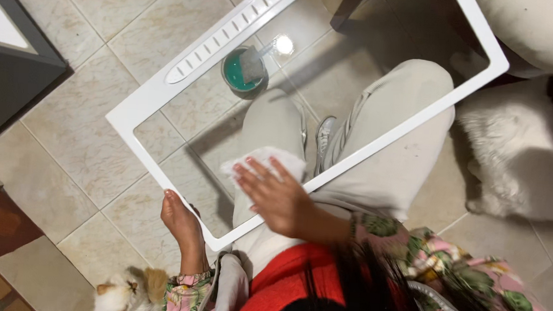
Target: The person wipes down a glass refrigerator shelf with a cloth and then slides it back into the refrigerator.
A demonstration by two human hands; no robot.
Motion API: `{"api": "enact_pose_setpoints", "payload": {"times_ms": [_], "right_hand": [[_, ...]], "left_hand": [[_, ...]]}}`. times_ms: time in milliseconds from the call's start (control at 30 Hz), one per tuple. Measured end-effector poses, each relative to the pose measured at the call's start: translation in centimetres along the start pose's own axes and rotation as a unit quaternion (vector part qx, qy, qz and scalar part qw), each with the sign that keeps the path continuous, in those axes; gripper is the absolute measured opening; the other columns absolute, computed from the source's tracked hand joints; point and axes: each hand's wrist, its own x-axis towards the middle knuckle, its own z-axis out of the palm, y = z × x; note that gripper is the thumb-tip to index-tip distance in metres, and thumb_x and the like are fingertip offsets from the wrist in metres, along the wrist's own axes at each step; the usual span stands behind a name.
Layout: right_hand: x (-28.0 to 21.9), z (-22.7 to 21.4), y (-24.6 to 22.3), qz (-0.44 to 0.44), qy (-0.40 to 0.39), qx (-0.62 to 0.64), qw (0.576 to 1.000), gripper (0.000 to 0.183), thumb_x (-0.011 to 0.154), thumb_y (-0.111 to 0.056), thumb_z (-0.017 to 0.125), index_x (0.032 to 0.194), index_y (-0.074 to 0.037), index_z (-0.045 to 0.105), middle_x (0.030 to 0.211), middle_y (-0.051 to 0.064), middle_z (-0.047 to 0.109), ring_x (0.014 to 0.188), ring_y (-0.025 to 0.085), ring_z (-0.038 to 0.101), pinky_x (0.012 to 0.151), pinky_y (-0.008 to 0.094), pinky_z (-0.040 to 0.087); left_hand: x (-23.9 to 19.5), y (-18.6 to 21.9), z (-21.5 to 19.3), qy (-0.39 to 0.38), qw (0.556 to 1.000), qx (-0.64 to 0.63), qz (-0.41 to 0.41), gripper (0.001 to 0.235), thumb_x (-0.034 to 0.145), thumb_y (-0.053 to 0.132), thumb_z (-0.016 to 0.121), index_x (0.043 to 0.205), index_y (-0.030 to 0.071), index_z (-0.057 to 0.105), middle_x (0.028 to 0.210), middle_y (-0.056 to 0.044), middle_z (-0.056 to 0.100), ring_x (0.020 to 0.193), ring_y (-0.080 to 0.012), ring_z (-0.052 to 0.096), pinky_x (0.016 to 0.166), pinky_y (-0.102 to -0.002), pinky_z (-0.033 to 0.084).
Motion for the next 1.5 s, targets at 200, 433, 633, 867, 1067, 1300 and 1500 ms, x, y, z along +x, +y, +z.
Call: {"api": "enact_pose_setpoints", "payload": {"times_ms": [200,433,633,867,1067,1300,1500], "right_hand": [[2.3,3.2,-3.7,-0.041,-0.116,0.006,0.992,0.068,0.095,-0.040,0.063,0.153,-0.009,0.045,0.170,0.009,0.029,0.160,0.030,0.020,0.129,0.057,0.014],[3.2,5.9,-6.2,-0.120,-0.130,0.037,0.984,0.069,0.096,-0.041,0.064,0.153,-0.007,0.044,0.169,0.011,0.034,0.160,0.028,0.023,0.131,0.052,0.016],[2.2,6.3,-5.2,-0.206,-0.068,0.152,0.964,0.048,0.105,-0.027,0.045,0.148,-0.004,0.049,0.154,0.013,0.050,0.150,0.027,0.042,0.126,0.047,0.028],[0.8,7.8,-3.3,-0.295,-0.160,0.220,0.916,0.040,0.091,-0.002,0.049,0.121,-0.019,0.068,0.119,-0.004,0.071,0.122,0.017,0.063,0.110,0.045,0.042],[2.6,1.5,-1.7,-0.245,-0.256,0.308,0.883,0.031,0.097,-0.004,0.047,0.110,-0.019,0.070,0.103,0.000,0.070,0.107,0.026,0.065,0.091,0.046,0.046],[3.8,-6.9,4.8,0.002,-0.215,0.504,0.837,0.033,0.105,-0.025,0.053,0.125,-0.005,0.069,0.122,0.024,0.072,0.117,0.043,0.067,0.098,0.058,0.050],[9.0,-9.6,20.8,0.176,0.184,0.207,0.944,0.045,0.099,-0.013,0.076,0.140,0.000,0.063,0.129,0.022,0.066,0.127,0.036,0.061,0.110,0.047,0.043]], "left_hand": [[2.3,-3.9,-1.4,-0.001,0.999,-0.031,-0.045,0.039,0.115,0.036,0.048,0.080,0.020,0.057,0.047,0.006,0.044,0.038,-0.0025,0.049,0.041,-0.016,0.039],[3.2,-4.7,-1.8,-0.046,0.989,-0.126,-0.058,0.073,0.100,0.078,0.023,0.100,0.018,0.065,0.073,0.006,0.054,0.063,-0.0019,0.056,0.062,-0.014,0.047],[3.1,-4.7,-2.6,-0.079,0.994,-0.074,-0.023,0.060,0.106,0.064,0.030,0.076,0.017,0.052,0.059,0.000,0.053,0.049,-0.0090,0.055,0.049,-0.018,0.042],[1.2,-3.4,-1.5,-0.061,0.995,-0.042,-0.070,0.047,0.112,0.041,0.045,0.075,0.015,0.057,0.054,-0.001,0.054,0.045,-0.0118,0.058,0.045,-0.022,0.044],[2.6,-8.5,-1.3,-0.064,0.996,-0.042,-0.042,0.047,0.116,0.035,0.044,0.076,0.016,0.058,0.063,0.004,0.056,0.058,-0.0048,0.051,0.060,-0.021,0.045],[1.9,-7.3,-3.3,-0.076,0.997,-0.006,-0.034,0.047,0.118,0.037,0.040,0.083,0.017,0.063,0.066,0.006,0.057,0.062,-0.0059,0.051,0.065,-0.021,0.044],[1.3,-6.0,-2.7,-0.078,0.993,0.077,-0.037,0.022,0.108,0.020,0.064,0.101,0.002,0.073,0.079,-0.002,0.067,0.072,-0.0117,0.052,0.075,-0.034,0.050]]}}
